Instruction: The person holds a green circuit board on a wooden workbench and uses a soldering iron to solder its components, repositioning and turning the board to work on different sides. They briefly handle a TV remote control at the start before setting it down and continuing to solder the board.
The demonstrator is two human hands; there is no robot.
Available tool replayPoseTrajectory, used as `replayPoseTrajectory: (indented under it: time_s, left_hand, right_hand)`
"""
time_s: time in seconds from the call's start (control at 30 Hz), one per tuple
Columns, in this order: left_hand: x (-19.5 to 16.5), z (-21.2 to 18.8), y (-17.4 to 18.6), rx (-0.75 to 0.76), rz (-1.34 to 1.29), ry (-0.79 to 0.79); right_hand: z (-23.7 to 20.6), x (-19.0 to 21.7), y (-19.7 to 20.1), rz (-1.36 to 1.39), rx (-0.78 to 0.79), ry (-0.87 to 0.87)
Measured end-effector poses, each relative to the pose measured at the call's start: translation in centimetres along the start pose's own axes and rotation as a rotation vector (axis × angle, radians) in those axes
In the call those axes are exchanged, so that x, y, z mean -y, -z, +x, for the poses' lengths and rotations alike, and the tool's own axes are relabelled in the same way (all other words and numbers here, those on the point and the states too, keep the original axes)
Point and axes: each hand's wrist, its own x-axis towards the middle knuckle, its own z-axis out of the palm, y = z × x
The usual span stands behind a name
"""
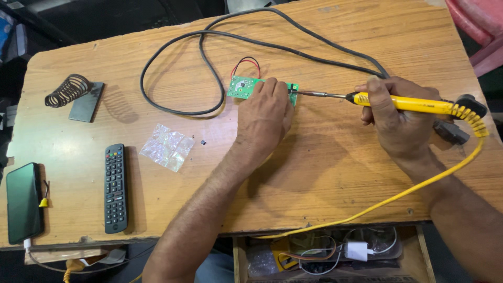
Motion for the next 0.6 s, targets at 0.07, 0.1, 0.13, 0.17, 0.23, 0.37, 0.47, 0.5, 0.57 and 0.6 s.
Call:
replayPoseTrajectory:
  time_s: [0.07,0.1,0.13,0.17,0.23,0.37,0.47,0.5,0.57,0.6]
  left_hand:
    - [-0.04,-0.02,0.0,-0.002,0.006,-0.007]
    - [-0.03,-0.03,0.0,0.002,0.006,-0.008]
    - [-0.02,0.05,0.02,0.004,0.007,-0.01]
    - [-0.02,0.1,0.05,0.006,0.005,-0.01]
    - [-0.04,0.06,0.13,0.014,0.0,-0.008]
    - [-0.16,0.19,0.11,0.014,0.012,-0.012]
    - [-0.25,0.3,-0.08,0.022,0.023,-0.009]
    - [-0.24,0.31,-0.15,0.022,0.029,-0.011]
    - [-0.19,0.32,-0.3,0.02,0.03,-0.011]
    - [-0.16,0.28,-0.36,0.019,0.024,-0.008]
  right_hand:
    - [-0.05,0.02,-0.01,-0.005,0.0,0.005]
    - [-0.1,0.04,-0.04,-0.004,0.0,0.0]
    - [-0.11,0.05,-0.04,-0.002,-0.001,-0.004]
    - [-0.12,0.07,-0.02,-0.001,-0.003,-0.009]
    - [-0.05,0.03,-0.08,-0.007,-0.003,-0.013]
    - [0.11,-0.04,-0.15,-0.019,0.001,0.0]
    - [0.03,0.05,-0.1,-0.008,0.037,0.033]
    - [-0.09,0.12,-0.11,-0.029,0.035,0.028]
    - [-0.42,0.3,-0.11,-0.07,0.031,0.02]
    - [-0.6,0.41,-0.07,-0.179,0.035,0.066]
